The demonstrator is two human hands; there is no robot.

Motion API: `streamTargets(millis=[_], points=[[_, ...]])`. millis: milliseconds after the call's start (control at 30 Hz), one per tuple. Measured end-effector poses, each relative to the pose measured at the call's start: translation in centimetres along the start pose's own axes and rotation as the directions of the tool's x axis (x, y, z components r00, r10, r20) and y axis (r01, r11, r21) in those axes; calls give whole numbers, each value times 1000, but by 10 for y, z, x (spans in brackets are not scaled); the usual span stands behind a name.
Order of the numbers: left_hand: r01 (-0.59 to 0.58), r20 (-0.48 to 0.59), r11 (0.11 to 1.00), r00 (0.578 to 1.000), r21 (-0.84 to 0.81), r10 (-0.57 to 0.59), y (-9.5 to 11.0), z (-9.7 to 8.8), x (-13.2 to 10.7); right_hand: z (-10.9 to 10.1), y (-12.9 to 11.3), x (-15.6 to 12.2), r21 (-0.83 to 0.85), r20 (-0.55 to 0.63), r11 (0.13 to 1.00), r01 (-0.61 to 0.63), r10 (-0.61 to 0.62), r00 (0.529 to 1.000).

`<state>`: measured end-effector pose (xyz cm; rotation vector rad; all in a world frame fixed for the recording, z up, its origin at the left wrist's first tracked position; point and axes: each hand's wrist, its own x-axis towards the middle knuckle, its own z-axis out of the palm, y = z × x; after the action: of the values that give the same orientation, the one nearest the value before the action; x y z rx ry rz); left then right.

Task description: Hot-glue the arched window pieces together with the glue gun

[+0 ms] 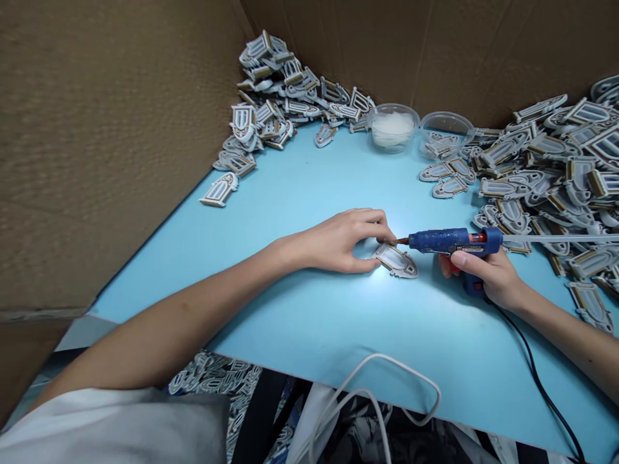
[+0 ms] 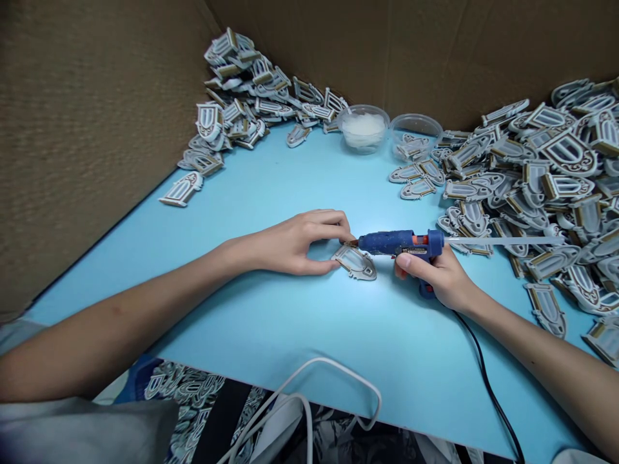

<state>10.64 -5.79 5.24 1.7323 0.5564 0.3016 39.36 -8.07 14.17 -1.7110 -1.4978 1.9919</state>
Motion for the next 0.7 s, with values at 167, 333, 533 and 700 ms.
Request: streamTargets(millis=[167, 333, 533, 700], points=[[1, 13, 1000, 1000, -10, -1, -1, -1, -1, 0, 2, 1, 57, -50, 998, 7, -5, 999], [3, 14, 1000, 1000, -23, -3, -2, 0, -2, 7, 9, -2, 27, -207, 999, 23, -17, 978], [46, -206, 997, 977, -64, -58, 2, 1, 1, 10, 6, -6, -651, -193, 735, 190, -403, 895], [267, -456, 907, 796, -325, -398, -3, -3, 5, 8, 3, -3, -815, -59, 571, 97, -249, 967]])
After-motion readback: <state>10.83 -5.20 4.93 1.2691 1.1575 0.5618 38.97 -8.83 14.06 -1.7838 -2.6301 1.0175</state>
